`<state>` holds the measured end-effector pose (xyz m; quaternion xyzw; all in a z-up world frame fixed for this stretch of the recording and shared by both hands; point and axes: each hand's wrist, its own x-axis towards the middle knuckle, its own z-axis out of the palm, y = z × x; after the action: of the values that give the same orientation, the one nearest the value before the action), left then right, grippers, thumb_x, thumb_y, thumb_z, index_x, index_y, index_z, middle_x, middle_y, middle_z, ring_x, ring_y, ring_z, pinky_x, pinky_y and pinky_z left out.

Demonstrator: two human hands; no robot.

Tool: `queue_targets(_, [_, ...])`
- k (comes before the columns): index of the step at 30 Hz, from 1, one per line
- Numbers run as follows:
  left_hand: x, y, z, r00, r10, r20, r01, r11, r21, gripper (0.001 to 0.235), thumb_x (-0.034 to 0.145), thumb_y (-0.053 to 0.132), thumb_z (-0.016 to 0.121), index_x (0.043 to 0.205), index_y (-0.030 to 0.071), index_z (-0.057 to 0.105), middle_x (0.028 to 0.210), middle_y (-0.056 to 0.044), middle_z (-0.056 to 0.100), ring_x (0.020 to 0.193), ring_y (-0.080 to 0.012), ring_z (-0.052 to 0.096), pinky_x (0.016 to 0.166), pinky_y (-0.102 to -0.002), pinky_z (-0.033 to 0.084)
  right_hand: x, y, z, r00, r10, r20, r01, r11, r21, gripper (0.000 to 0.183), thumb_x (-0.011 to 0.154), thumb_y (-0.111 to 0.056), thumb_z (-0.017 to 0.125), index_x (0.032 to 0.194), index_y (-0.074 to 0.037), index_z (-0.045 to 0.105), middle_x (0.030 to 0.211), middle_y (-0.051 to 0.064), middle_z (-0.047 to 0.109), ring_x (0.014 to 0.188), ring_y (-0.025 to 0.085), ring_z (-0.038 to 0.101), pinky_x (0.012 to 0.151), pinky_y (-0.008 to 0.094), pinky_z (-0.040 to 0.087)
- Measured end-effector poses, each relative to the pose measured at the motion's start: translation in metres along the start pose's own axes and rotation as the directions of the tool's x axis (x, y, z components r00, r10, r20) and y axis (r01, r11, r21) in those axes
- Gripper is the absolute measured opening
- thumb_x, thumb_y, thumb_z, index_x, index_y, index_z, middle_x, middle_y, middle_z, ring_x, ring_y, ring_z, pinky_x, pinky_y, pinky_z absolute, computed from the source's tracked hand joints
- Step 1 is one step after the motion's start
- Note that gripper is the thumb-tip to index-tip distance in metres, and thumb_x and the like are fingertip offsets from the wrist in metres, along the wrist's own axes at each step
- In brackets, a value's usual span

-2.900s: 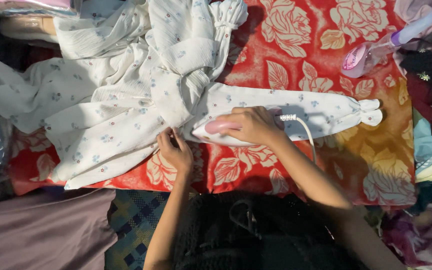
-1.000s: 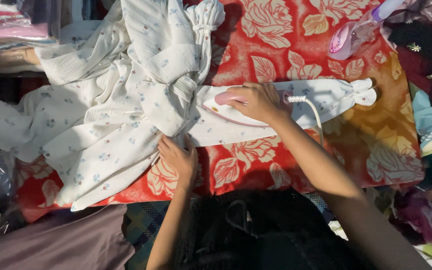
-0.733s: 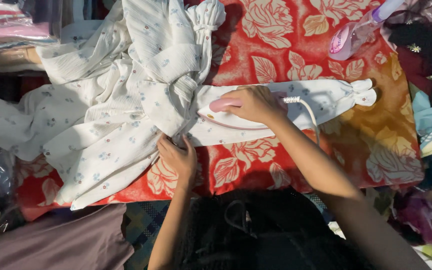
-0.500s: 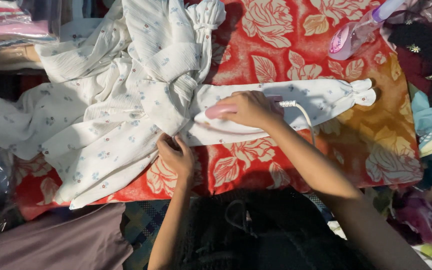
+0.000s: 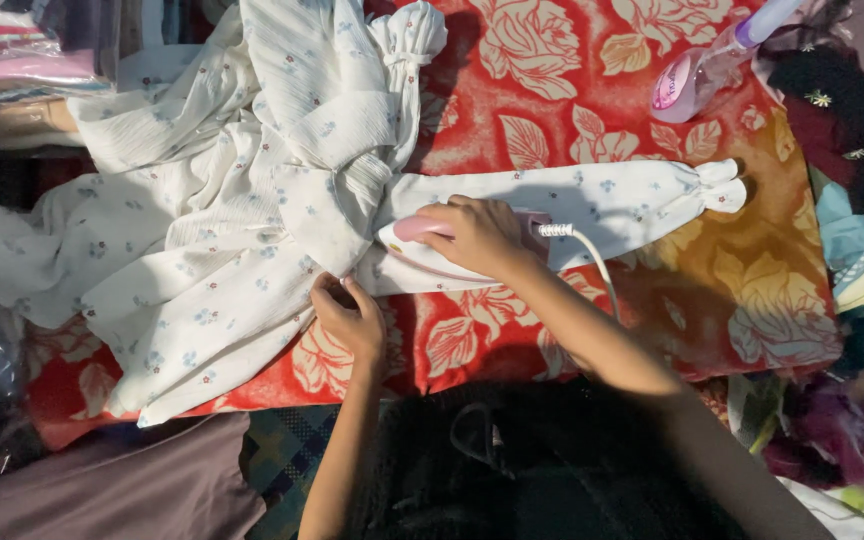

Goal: Ironing a white floral pattern blouse using a steam iron and water spray.

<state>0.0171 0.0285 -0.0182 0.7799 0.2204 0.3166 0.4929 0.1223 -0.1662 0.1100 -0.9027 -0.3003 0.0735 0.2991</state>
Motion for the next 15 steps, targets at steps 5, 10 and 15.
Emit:
queue_targets(5, [-0.004, -0.01, 0.003, 0.998, 0.063, 0.0, -0.063, 0.997, 0.033, 0.027, 0.101, 0.01, 0.065, 0.121, -0.006, 0.054, 0.108, -0.019, 0.06, 0.097, -0.0303, 0.06, 0.09, -0.04, 0.05, -0.007, 0.0, -0.005, 0.998, 0.012, 0.054, -0.012, 1.0, 0.0, 0.035, 0.078, -0.042, 0.081, 0.109, -0.026, 0.081, 0.098, 0.011, 0.077, 0.089, 0.032, 0.074, 0.083, 0.044, 0.057])
queue_targets(10, [-0.018, 0.017, 0.018, 0.915, 0.389, -0.104, -0.361, 0.907, 0.218, 0.056, 0.103, 0.014, 0.065, 0.142, -0.012, 0.034, 0.132, -0.03, 0.042, 0.122, -0.0401, 0.045, 0.107, -0.047, 0.04, -0.011, 0.039, -0.039, 0.964, 0.137, 0.23, -0.147, 0.989, 0.028, 0.043, 0.07, -0.04, 0.088, 0.109, -0.024, 0.081, 0.097, 0.011, 0.078, 0.089, 0.028, 0.075, 0.081, 0.04, 0.057])
queue_targets(15, [-0.025, 0.032, 0.054, 0.837, 0.455, 0.305, -0.493, 0.868, 0.057, 0.063, 0.093, 0.011, 0.068, 0.146, -0.006, 0.039, 0.149, -0.026, 0.043, 0.137, -0.0412, 0.045, 0.116, -0.052, 0.036, -0.05, 0.138, -0.075, 0.933, 0.28, 0.228, -0.303, 0.95, 0.076, 0.046, 0.065, -0.032, 0.094, 0.106, -0.015, 0.08, 0.092, 0.007, 0.079, 0.085, 0.018, 0.071, 0.075, 0.032, 0.055])
